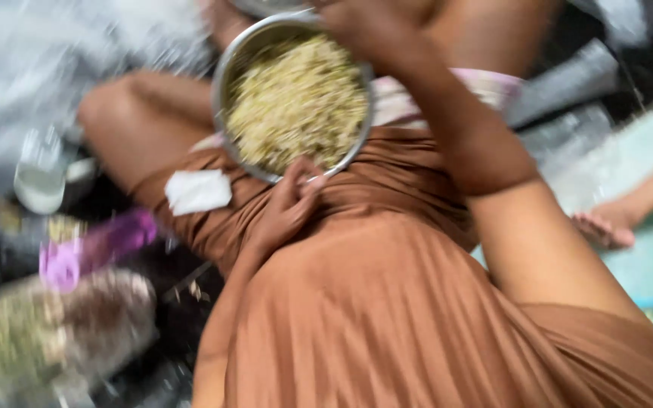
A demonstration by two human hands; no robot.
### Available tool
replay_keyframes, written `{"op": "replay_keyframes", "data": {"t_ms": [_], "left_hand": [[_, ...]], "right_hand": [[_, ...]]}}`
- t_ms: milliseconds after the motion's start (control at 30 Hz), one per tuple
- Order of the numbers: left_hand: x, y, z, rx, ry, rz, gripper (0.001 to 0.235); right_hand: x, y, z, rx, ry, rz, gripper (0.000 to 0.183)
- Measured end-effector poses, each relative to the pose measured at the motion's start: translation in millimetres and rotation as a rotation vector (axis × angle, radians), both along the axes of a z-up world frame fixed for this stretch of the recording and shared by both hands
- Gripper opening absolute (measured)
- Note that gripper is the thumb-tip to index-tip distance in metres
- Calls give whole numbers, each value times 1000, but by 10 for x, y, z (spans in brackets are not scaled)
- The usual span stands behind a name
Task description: The person sits cross-legged on the floor and uses a small knife to trim the ends of bean sprouts held in the left hand. The trimmed sprouts are placed into a metal bowl resting on the lap. The person repeats this action continuously throughout the clip.
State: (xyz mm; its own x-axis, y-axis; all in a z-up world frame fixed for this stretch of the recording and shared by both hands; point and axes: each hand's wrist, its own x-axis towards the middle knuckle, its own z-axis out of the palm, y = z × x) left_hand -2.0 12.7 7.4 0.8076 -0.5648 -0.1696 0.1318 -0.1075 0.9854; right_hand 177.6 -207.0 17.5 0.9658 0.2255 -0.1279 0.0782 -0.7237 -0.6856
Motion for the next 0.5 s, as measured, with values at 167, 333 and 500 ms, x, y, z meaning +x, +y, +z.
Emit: {"op": "replay_keyframes", "data": {"t_ms": [167,333,500], "left_hand": [[3,218,-17,-92,177,-53,16],[120,539,-298,11,292,-62,14],[125,520,-309,50,306,-64,14]], "right_hand": [[-296,632,-412,573,-40,-59,51],[-675,616,-240,446,-301,224,55],[-792,-360,-855,537,-587,-210,52]]}}
